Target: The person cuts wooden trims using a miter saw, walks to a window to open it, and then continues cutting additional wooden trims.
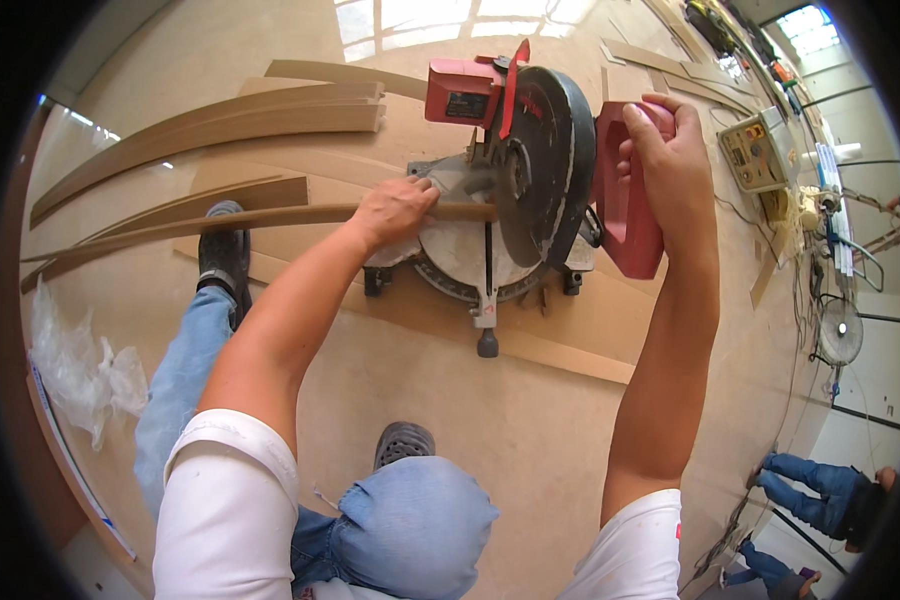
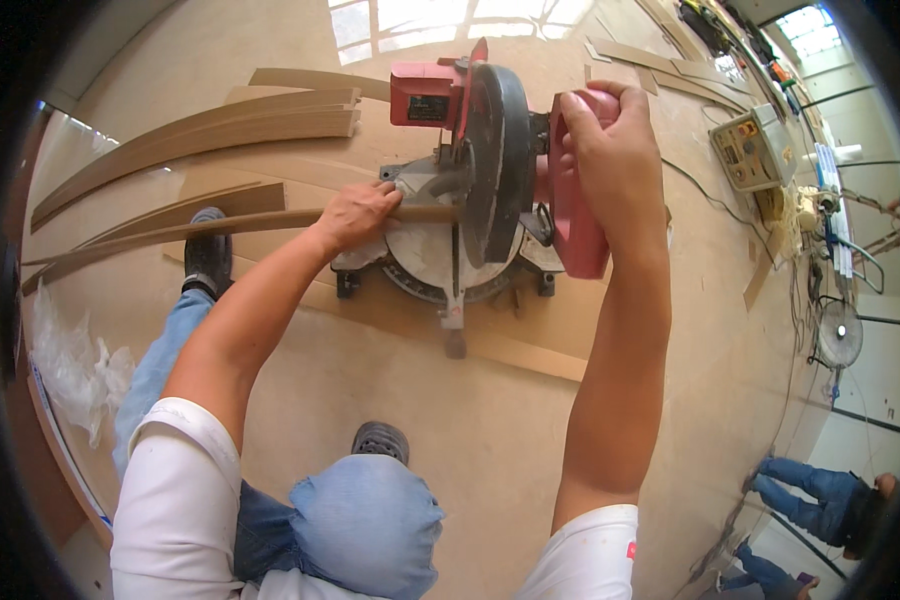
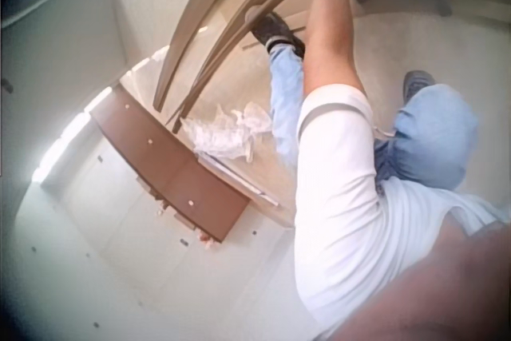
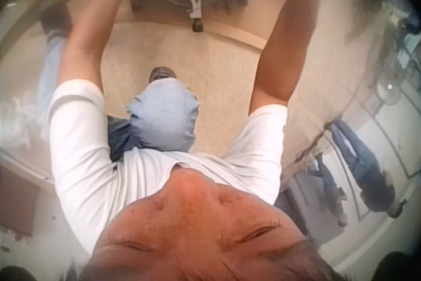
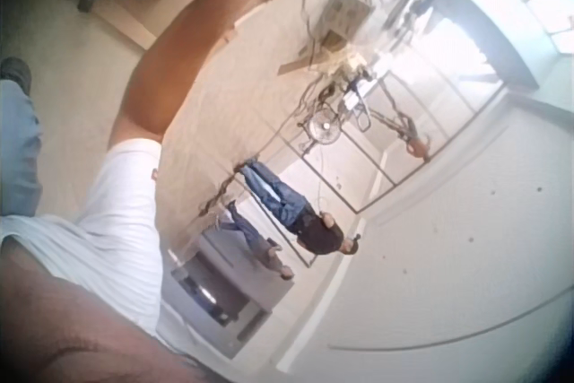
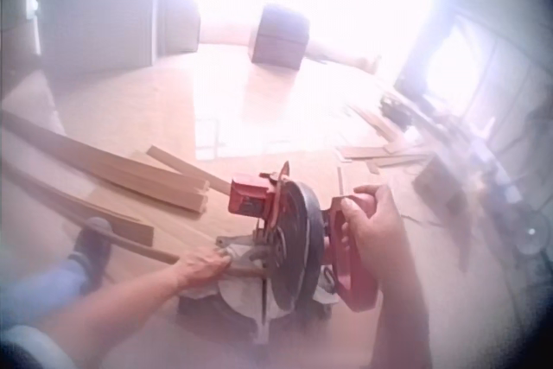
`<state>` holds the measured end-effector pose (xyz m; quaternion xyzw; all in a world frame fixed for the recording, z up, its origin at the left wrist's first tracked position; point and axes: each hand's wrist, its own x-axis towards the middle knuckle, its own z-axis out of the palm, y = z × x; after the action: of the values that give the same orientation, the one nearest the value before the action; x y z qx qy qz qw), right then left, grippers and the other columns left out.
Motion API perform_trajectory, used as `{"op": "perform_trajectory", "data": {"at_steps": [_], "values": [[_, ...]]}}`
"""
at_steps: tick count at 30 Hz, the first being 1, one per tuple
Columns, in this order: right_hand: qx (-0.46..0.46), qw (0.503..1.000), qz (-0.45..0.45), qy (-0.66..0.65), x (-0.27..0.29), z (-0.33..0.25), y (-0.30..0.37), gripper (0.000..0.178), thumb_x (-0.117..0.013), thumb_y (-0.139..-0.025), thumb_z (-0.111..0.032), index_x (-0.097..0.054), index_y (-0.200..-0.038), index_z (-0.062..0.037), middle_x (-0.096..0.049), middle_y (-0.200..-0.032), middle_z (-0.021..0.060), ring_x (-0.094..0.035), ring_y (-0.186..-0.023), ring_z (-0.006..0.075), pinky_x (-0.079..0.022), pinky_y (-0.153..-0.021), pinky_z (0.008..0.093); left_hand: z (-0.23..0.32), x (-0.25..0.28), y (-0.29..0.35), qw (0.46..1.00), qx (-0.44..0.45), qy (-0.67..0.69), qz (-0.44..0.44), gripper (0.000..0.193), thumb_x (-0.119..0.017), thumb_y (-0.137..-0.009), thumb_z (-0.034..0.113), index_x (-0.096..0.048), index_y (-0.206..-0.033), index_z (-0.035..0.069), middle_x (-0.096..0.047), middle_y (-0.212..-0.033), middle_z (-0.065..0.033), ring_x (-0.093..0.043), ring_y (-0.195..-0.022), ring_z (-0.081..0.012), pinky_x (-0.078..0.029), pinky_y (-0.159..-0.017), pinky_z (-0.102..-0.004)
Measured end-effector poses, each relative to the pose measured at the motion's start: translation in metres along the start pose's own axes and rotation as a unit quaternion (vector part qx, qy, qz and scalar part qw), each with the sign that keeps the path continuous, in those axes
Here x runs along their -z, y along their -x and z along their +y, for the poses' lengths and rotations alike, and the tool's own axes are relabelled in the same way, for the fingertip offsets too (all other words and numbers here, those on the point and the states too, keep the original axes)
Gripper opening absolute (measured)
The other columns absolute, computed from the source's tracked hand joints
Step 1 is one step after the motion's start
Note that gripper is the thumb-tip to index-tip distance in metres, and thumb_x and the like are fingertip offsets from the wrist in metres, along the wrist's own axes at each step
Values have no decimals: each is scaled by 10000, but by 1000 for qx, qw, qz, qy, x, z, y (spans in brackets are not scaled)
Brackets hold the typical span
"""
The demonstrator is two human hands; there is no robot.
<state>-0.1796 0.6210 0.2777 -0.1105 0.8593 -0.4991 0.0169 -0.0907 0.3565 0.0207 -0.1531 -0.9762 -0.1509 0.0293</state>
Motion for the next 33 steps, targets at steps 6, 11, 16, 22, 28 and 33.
{"op": "perform_trajectory", "data": {"at_steps": [6, 11, 16, 22, 28, 33], "values": [[-1, 999, 39, -9, -1, 13, 36, 371, -649, -982, -239, -527, -1272, -42, -669, -905, 94, -645, -724, 143, -531, -673, 297, -3, -7, -3, 1000, 3, -1, 3, 283, -708, -855, 255, -572, -997, 50, -633, -1032, -120, -627, -1012, -334, -529, -834, -445], [2, 998, 50, -36, -8, 35, 68, 350, -637, -992, -232, -515, -1266, -53, -644, -1006, 117, -637, -748, 154, -531, -706, 301, -5, -4, -1, 1000, -1, 4, 3, 287, -695, -869, 260, -579, -1023, 48, -637, -1056, -125, -623, -1028, -336, -527, -845, -450], [28, 995, 79, -54, -18, 60, 98, 337, -626, -1007, -180, -495, -1287, -47, -618, -988, 72, -615, -753, 129, -522, -713, 279, 1, 3, -1, 999, 14, 9, -29, 193, -600, -889, 161, -608, -1046, 50, -656, -1090, -136, -629, -1072, -324, -543, -882, -439], [49, 992, 113, 2, -27, 105, 135, 424, -644, -994, -256, -489, -1311, -20, -622, -1231, 186, -621, -1131, 306, -473, -997, 403, -1, 2, -1, 999, 23, 3, -24, 198, -596, -883, 158, -623, -1046, 48, -657, -1102, -136, -627, -1088, -324, -543, -890, -441], [118, 984, 122, 47, -27, 114, 136, 323, -615, -1008, -101, -464, -1285, -32, -599, -966, 67, -615, -770, 111, -531, -709, 265, -1, -2, 2, 1000, 5, 6, 4, 195, -627, -867, 179, -593, -1017, 59, -630, -1027, -140, -621, -1028, -337, -533, -850, -449], [12, 999, 30, -29, -7, 31, 63, 350, -631, -1008, -189, -484, -1285, -32, -647, -869, 70, -630, -699, 123, -518, -623, 268, -13, -4, 12, 999, -24, 30, 27, 227, -660, -883, 222, -588, -1018, 54, -606, -1062, -145, -613, -1027, -348, -526, -852, -450]]}}
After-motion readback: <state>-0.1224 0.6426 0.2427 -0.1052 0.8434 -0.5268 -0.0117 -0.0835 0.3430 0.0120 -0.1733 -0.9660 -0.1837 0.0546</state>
